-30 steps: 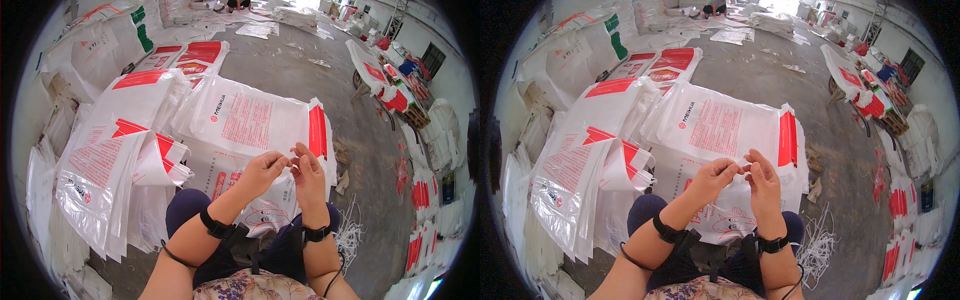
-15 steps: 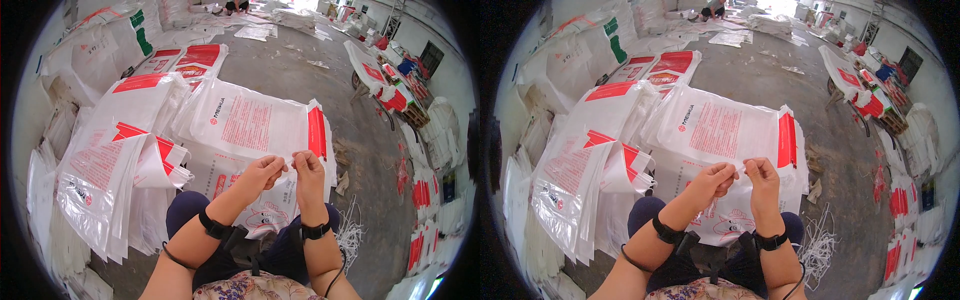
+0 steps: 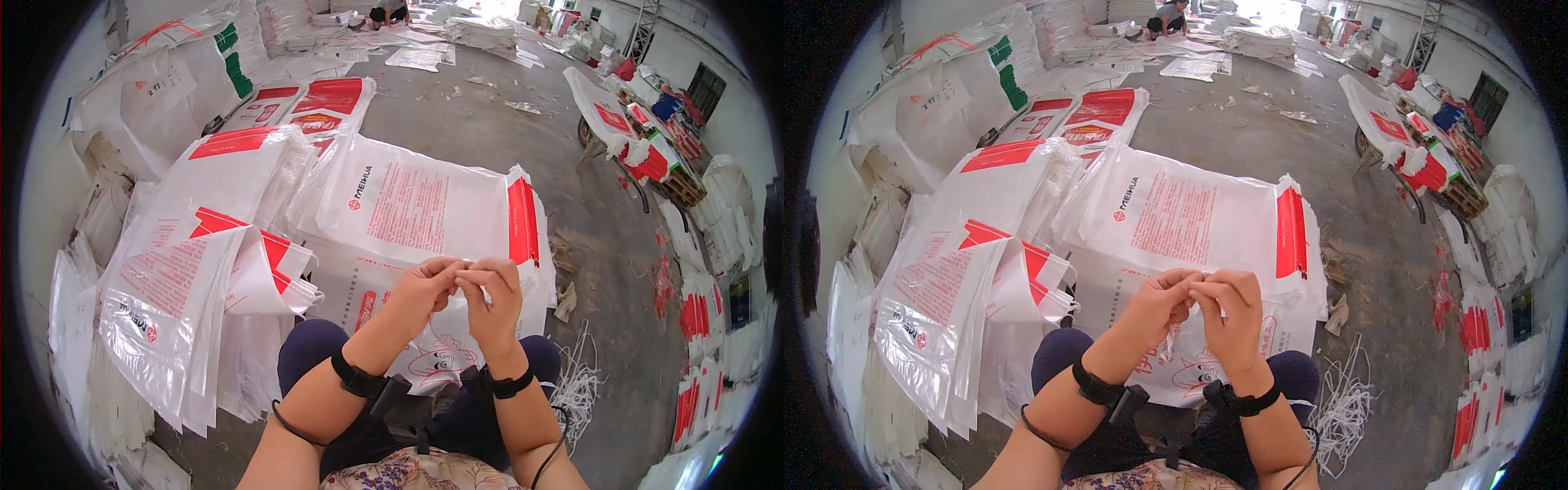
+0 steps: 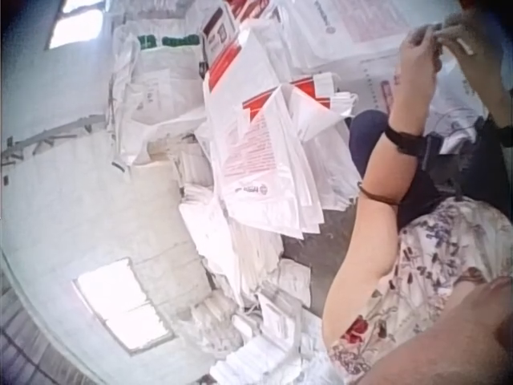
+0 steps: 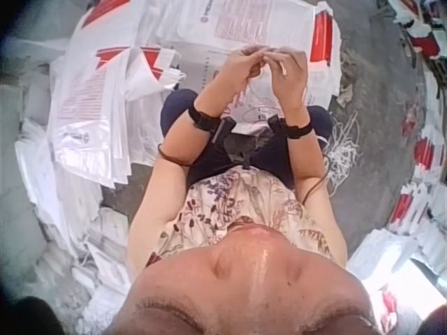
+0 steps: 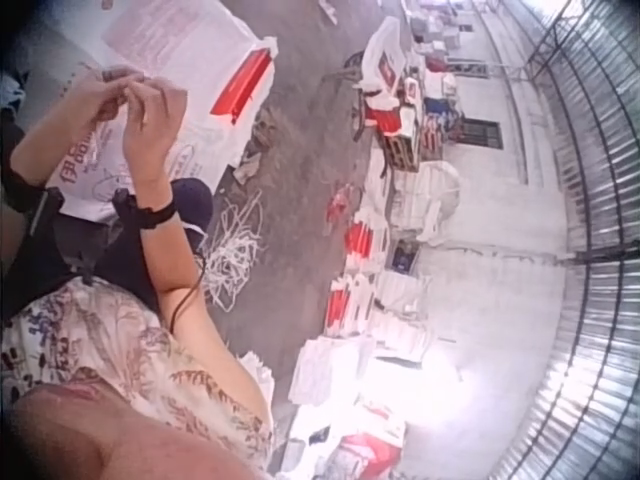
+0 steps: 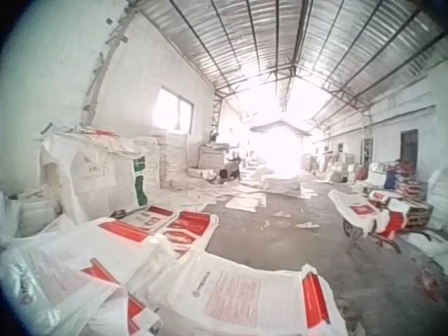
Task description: Sorting and stacking printed plastic bags in a manufacturing facility.
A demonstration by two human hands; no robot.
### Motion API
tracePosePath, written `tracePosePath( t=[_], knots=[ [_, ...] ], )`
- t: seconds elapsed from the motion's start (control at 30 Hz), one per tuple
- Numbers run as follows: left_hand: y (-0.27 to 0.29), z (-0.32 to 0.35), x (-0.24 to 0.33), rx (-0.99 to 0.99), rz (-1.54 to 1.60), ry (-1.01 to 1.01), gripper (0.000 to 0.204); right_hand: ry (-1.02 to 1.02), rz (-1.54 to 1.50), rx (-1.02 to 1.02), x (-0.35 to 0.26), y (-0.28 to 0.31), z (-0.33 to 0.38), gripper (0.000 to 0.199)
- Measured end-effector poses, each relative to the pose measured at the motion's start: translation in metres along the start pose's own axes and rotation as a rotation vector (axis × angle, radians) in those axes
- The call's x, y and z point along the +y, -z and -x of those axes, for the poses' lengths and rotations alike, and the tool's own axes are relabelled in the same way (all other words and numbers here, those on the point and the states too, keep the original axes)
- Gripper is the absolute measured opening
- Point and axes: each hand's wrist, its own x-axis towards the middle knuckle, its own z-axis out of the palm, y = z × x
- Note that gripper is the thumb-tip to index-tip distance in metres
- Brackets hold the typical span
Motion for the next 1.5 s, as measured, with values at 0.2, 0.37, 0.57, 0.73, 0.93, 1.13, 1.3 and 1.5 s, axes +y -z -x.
tracePosePath(
  t=[0.2, 0.37, 0.57, 0.73, 0.93, 1.13, 1.3, 1.5],
  knots=[
    [-0.003, 0.004, 0.007, -0.03, -0.185, -0.004, 0.021, -0.384, -0.263, 0.046, 0.012, -0.004, -0.002, 0.008],
    [-0.009, 0.006, 0.008, 0.03, -0.34, -0.077, 0.022, -0.61, -0.555, 0.012, 0.012, -0.007, 0.0, 0.008],
    [-0.001, 0.003, 0.009, 0.015, -0.096, -0.046, 0.021, -0.684, -0.733, 0.204, 0.005, -0.015, 0.003, 0.005],
    [0.006, 0.002, 0.013, -0.066, 0.277, -0.044, 0.02, -0.526, -0.391, 0.146, 0.013, -0.014, 0.016, 0.007],
    [0.004, 0.002, 0.009, 0.072, 0.139, -0.001, 0.024, -0.038, 0.004, 0.025, 0.001, -0.016, 0.015, 0.01],
    [0.007, 0.003, 0.014, 0.048, 0.089, -0.036, 0.025, -0.124, -0.055, 0.046, 0.0, -0.006, 0.007, 0.011],
    [0.005, 0.003, 0.007, 0.035, -0.063, -0.017, 0.025, -0.133, -0.098, -0.003, -0.002, -0.006, 0.005, 0.01],
    [-0.001, 0.004, 0.007, 0.052, -0.206, 0.021, 0.021, -0.267, -0.241, 0.02, 0.007, -0.009, 0.005, 0.007]
  ],
)
